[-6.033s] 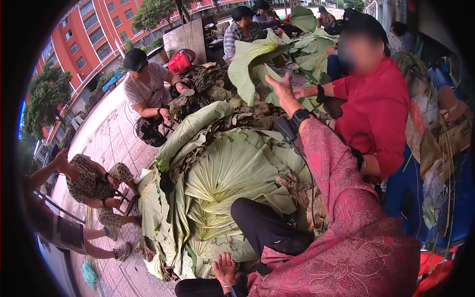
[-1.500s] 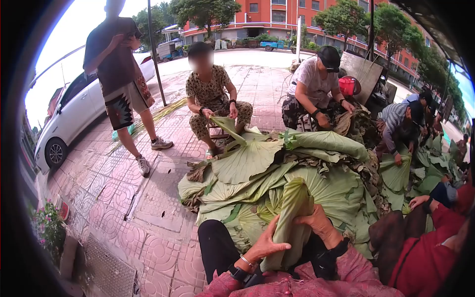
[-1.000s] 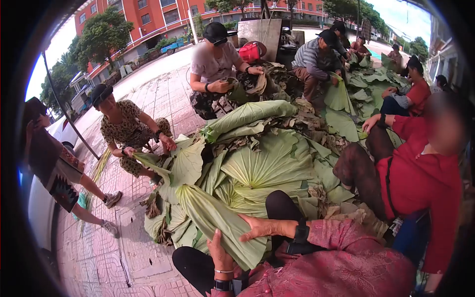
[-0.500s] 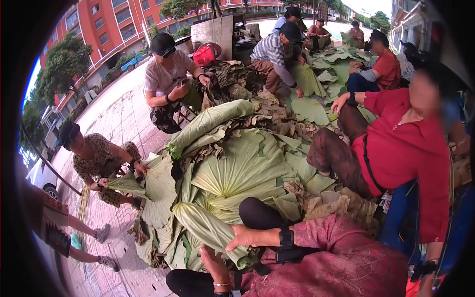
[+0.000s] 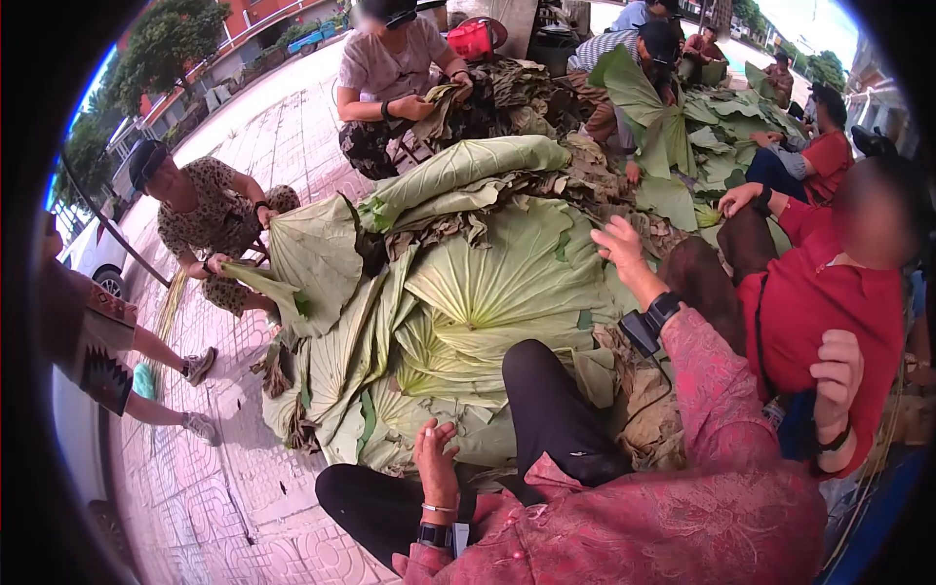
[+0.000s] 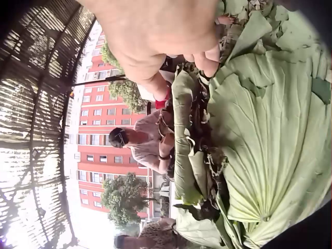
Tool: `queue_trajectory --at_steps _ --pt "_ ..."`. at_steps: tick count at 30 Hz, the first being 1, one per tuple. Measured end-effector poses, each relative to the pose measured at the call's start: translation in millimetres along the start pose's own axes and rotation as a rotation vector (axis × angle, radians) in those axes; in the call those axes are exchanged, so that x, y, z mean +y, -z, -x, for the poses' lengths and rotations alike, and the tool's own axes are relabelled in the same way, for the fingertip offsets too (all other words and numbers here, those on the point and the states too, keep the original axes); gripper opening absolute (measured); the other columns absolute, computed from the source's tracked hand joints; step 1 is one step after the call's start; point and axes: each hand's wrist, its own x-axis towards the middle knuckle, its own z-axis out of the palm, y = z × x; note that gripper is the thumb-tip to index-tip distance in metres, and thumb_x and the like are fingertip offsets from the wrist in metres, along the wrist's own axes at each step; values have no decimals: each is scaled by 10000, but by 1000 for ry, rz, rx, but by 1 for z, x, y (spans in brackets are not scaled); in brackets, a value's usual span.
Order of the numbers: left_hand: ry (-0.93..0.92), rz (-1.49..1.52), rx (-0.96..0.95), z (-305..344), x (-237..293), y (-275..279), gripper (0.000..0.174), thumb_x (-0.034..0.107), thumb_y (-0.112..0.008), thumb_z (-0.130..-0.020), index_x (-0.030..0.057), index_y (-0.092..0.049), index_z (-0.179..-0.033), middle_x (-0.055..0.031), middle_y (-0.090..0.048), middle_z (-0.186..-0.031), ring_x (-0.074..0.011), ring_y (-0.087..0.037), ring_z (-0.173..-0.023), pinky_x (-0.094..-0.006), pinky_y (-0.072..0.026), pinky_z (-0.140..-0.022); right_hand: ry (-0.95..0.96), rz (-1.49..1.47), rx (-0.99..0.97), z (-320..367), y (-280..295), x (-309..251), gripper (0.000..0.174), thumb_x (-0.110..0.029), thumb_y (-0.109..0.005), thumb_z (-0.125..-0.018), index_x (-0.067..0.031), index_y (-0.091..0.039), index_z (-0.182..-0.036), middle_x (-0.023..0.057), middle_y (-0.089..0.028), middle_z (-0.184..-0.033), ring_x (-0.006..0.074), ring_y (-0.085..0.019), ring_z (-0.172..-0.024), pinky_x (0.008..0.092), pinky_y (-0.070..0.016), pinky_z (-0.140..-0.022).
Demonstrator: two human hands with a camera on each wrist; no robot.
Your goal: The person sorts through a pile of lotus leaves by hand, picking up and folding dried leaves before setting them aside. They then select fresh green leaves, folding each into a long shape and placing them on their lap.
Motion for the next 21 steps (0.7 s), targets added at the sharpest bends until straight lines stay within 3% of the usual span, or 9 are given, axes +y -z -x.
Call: queue_trajectory --at_steps 3,5,8,9,13,16,17,20,21 --pt "41 -23 4 -4 0 0 434 367 -469 -906 39 -444 -1190 -83 -608 -1018 -169 -563 -951 -322 -424 -749 67 224 -263 17 -31 98 814 -233 -750 -684 6 -321 -1333 213 -391 -1334 259 -506 -1117 357 -436 -875" --pt "50 -26 4 -4 2 0 420 355 -473 -906 41 -444 -1184 -83 -608 -1016 -167 -565 -951 -323 -426 -750 110 593 -406 38 -57 105 811 -242 -760 -647 -7 -358 -1311 218 -400 -1322 301 -467 -1160 383 -384 -958" --pt "73 0 14 -7 0 5 389 328 -484 -906 48 -446 -1173 -85 -610 -1012 -162 -572 -937 -308 -428 -746 393 901 -519 33 -89 138 827 -228 -767 -604 -23 -373 -1301 204 -399 -1323 332 -396 -1217 382 -329 -1008" --pt "85 8 20 -9 -2 7 384 325 -484 -907 49 -447 -1171 -85 -612 -1009 -160 -574 -933 -303 -429 -743 345 956 -581 31 -101 141 840 -245 -778 -589 -58 -377 -1303 175 -353 -1363 336 -306 -1274 428 -271 -1042" --pt "134 58 47 -12 -5 9 354 301 -492 -907 58 -456 -1163 -77 -618 -983 -148 -581 -907 -279 -432 -728 424 1267 -663 28 -135 149 899 -299 -783 -580 -130 -350 -1350 142 -270 -1425 300 -223 -1323 509 -260 -993" --pt "159 44 53 -16 -8 12 359 304 -490 -908 51 -462 -1161 -74 -621 -974 -150 -592 -882 -273 -435 -716 430 1349 -740 19 -147 152 920 -297 -795 -581 -151 -330 -1361 136 -250 -1436 295 -211 -1328 489 -252 -1005" --pt "160 24 57 -17 -10 14 377 316 -482 -909 43 -459 -1169 -78 -622 -968 -158 -597 -878 -273 -436 -711 408 1352 -735 17 -149 152 878 -272 -783 -604 -146 -341 -1352 131 -264 -1429 290 -222 -1326 462 -242 -1003" --pt "147 31 77 -20 -14 16 375 310 -486 -911 33 -464 -1163 -78 -627 -943 -162 -607 -848 -263 -441 -683 705 1372 -759 7 -150 177 787 -241 -755 -636 -119 -385 -1320 134 -304 -1409 292 -256 -1314 491 -251 -986" --pt "138 45 88 -19 -15 16 374 310 -490 -910 32 -466 -1160 -77 -627 -939 -161 -607 -844 -264 -441 -679 738 1326 -823 6 -149 180 645 -168 -669 -723 -103 -395 -1302 136 -325 -1392 286 -298 -1294 479 -258 -983"
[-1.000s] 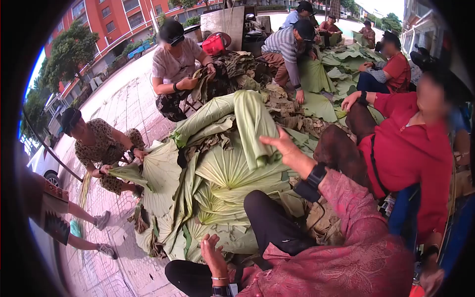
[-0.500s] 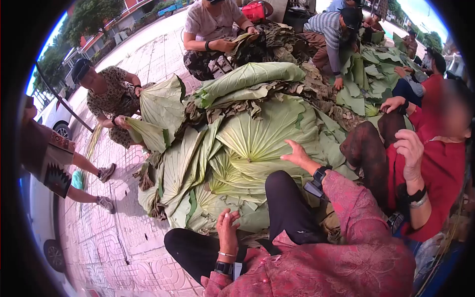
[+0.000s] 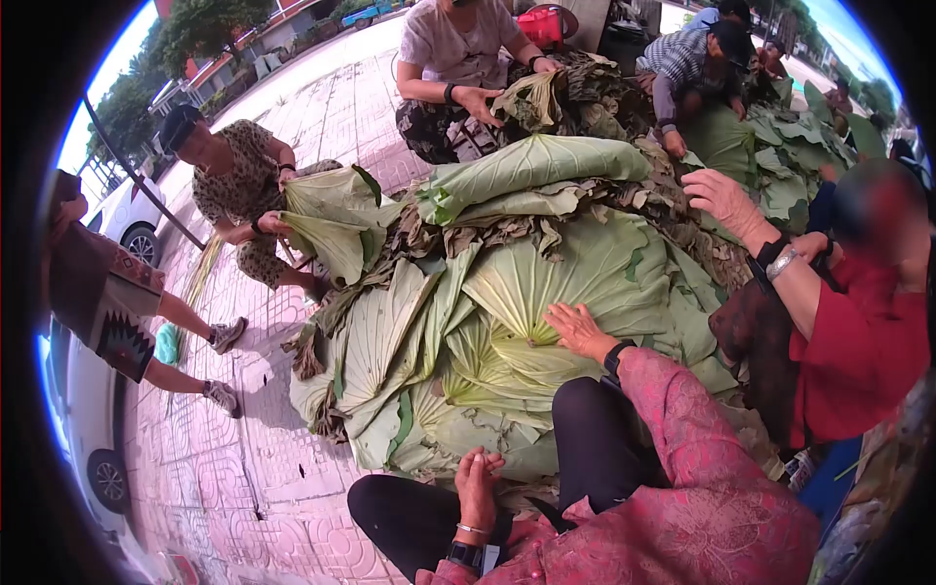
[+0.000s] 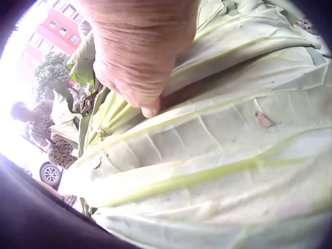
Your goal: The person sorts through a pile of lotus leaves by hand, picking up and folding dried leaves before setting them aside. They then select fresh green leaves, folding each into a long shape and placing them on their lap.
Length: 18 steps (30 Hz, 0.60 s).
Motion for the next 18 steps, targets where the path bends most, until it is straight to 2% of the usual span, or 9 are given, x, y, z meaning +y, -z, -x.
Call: queue_trajectory --at_steps 3,5,9,10,13,17,18 --pt "-11 24 13 -1 3 -1 372 307 -498 -908 33 -468 -1157 -74 -625 -927 -157 -605 -831 -261 -441 -672 54 63 194 2 0 -2 519 -141 -585 -781 -93 -427 -1273 131 -411 -1325 270 -391 -1227 439 -296 -957" --pt "-8 26 15 1 2 1 364 299 -503 -906 35 -469 -1155 -73 -624 -922 -152 -603 -824 -258 -441 -670 50 -54 261 -2 14 -3 422 -131 -544 -806 -90 -469 -1219 119 -494 -1231 257 -461 -1147 409 -323 -925" --pt "-14 22 4 -1 2 2 339 248 -499 -909 27 -465 -1165 -76 -621 -947 -138 -595 -842 -258 -439 -690 -11 -153 310 -14 78 -24 299 -129 -528 -820 -83 -525 -1116 91 -614 -1030 255 -565 -969 376 -381 -838" --pt "-17 25 8 0 1 2 334 230 -495 -912 22 -463 -1170 -78 -620 -960 -133 -591 -854 -259 -438 -701 48 -178 386 -15 95 -29 258 -134 -529 -828 -69 -530 -1079 108 -628 -952 285 -583 -901 392 -416 -785" --pt "-51 37 14 3 6 1 316 216 -531 -888 46 -481 -1150 -72 -619 -946 -138 -598 -824 -264 -444 -682 66 -286 372 -3 158 -48 257 -136 -542 -828 -64 -531 -1075 151 -616 -919 326 -582 -863 400 -444 -736" --pt "-174 -54 4 7 22 1 360 142 -542 -869 25 -457 -1199 -94 -586 -1062 -143 -571 -911 -256 -447 -714 -13 -532 239 32 228 -76 250 -121 -552 -837 -48 -534 -1076 168 -585 -833 274 -571 -746 339 -446 -700" --pt "-218 -38 40 7 26 1 430 115 -575 -841 30 -433 -1238 -111 -534 -1159 -171 -535 -1006 -273 -453 -760 -13 -564 218 40 244 -84 251 -117 -553 -840 -46 -534 -1080 164 -576 -813 251 -559 -720 322 -442 -691"
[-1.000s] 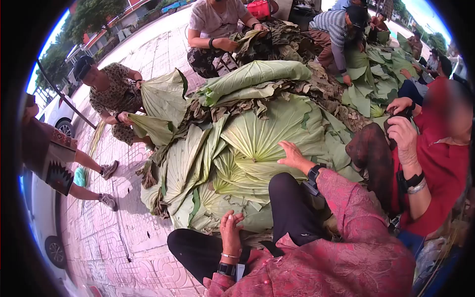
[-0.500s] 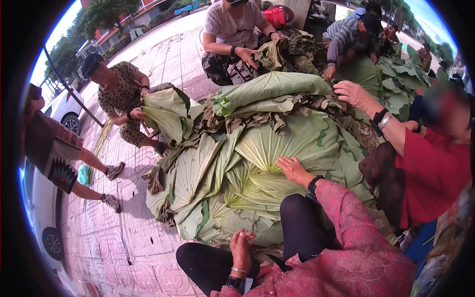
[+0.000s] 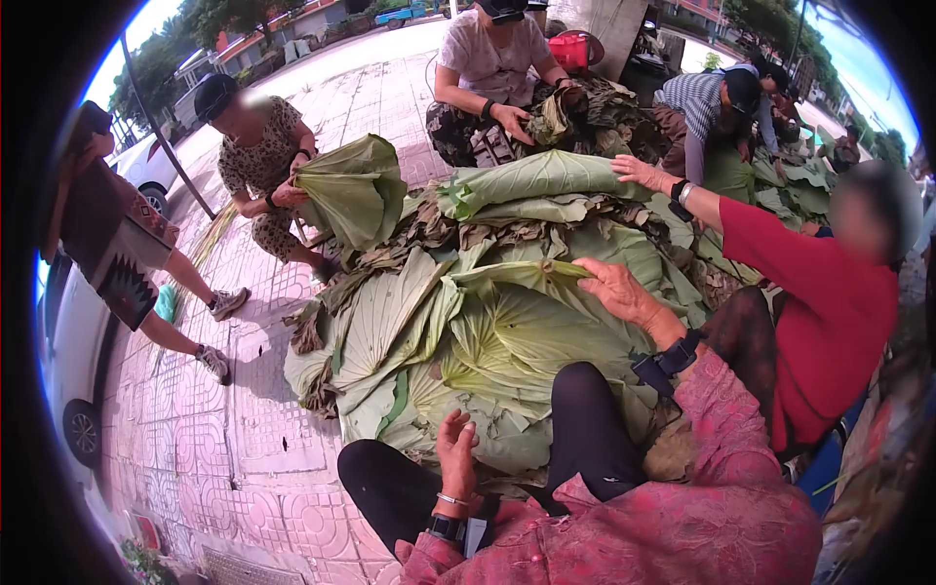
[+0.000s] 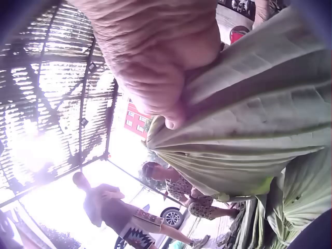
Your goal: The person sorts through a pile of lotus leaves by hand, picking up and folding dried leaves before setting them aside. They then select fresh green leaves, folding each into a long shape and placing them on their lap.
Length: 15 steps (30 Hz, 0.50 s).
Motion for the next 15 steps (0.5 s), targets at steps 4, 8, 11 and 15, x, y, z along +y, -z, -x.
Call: queue_trajectory --at_steps 4,8,11,15 --pt "-541 -469 123 -9 42 -4 761 156 -692 -721 52 -296 -1363 -161 -347 -1360 -301 -331 -1251 -404 -329 -984 110 -70 -110 18 22 -39 257 -93 -558 -843 -27 -531 -1090 147 -559 -785 183 -519 -693 285 -423 -682" --pt "-1044 -871 238 3 112 -23 699 252 -725 -729 59 -389 -1312 -170 -405 -1326 -317 -384 -1223 -386 -371 -947 291 -116 -223 29 16 -77 271 -72 -558 -832 -3 -529 -1092 175 -576 -865 240 -565 -762 290 -431 -719" --pt "-849 -781 -61 -8 104 -12 364 138 -679 -759 46 -561 -1091 -118 -600 -1059 -264 -536 -1002 -374 -370 -894 358 -86 -240 32 2 -93 318 -57 -571 -806 3 -524 -1114 185 -592 -930 275 -583 -821 309 -439 -749" --pt "-903 -405 -4 -8 95 -12 100 79 -626 -800 24 -604 -881 -97 -592 -647 -259 -525 -546 -309 -423 -531 357 -117 -220 34 -7 -98 369 -41 -581 -761 0 -524 -1123 185 -596 -958 295 -590 -869 335 -446 -770"
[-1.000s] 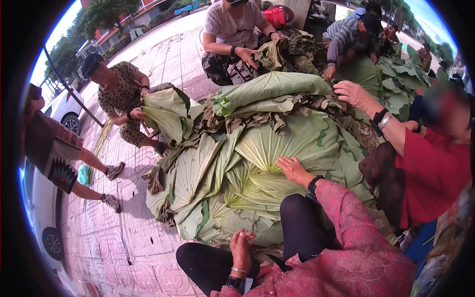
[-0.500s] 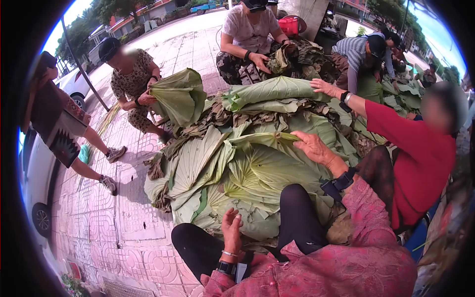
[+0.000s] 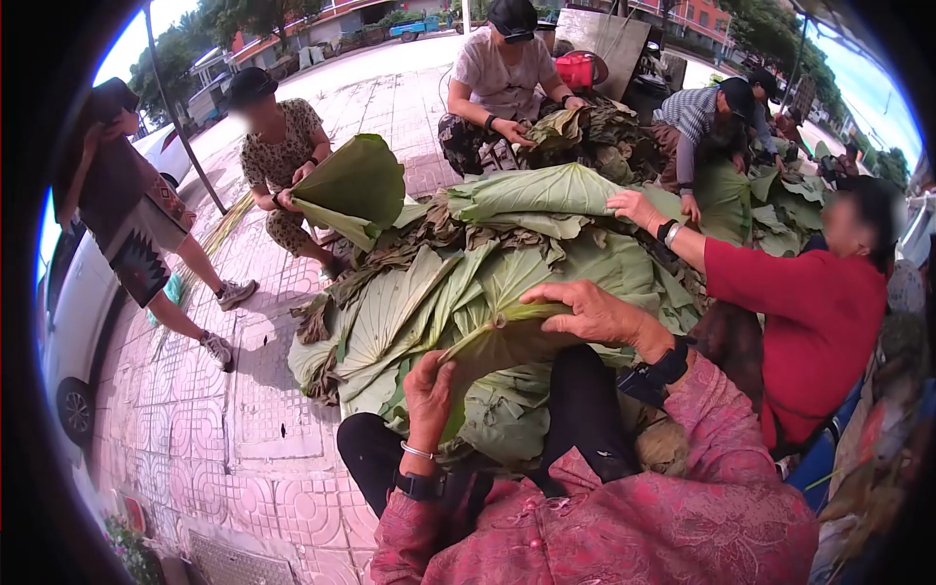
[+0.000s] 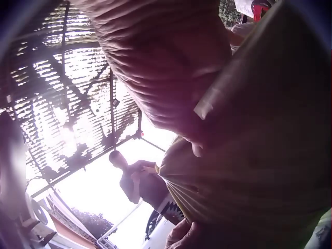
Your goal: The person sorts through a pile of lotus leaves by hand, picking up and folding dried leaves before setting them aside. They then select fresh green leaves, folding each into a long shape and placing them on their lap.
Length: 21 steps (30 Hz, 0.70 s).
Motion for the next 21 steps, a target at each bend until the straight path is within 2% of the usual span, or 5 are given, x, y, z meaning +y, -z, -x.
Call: queue_trajectory --at_steps 6,10,11,16,21 --pt "-244 -743 43 -13 32 19 282 41 -634 -649 117 -636 -921 -87 -535 -932 -273 -499 -897 -381 -355 -749 72 90 -22 5 -19 -18 336 19 -533 -681 -22 -552 -1014 167 -585 -904 365 -562 -863 391 -455 -742" --pt "142 -409 82 -17 17 24 266 -18 -606 -711 66 -624 -962 -84 -492 -835 -228 -501 -719 -320 -403 -639 199 157 28 12 -39 -27 326 19 -517 -694 -20 -541 -1016 166 -578 -892 363 -560 -824 399 -450 -708" --pt "34 -433 69 -18 19 23 291 -66 -565 -726 39 -612 -994 -91 -482 -803 -206 -491 -687 -309 -406 -596 211 149 34 13 -42 -25 323 20 -518 -694 -16 -539 -1014 168 -576 -887 361 -561 -822 402 -447 -705" --pt "169 112 -255 -9 39 6 827 -99 -527 -693 137 -213 -1421 -84 -259 -1417 -219 -349 -1247 -319 -402 -908 235 70 -4 12 -45 -22 317 23 -521 -697 -10 -533 -1012 173 -573 -862 352 -566 -815 405 -437 -694" --pt "92 279 -360 -2 33 0 1177 249 -845 -551 51 -82 -1426 -134 -191 -1445 -242 -290 -1291 -335 -314 -1017 183 -72 -42 12 -41 -19 296 41 -526 -709 6 -542 -1002 166 -584 -873 344 -568 -829 381 -435 -713"
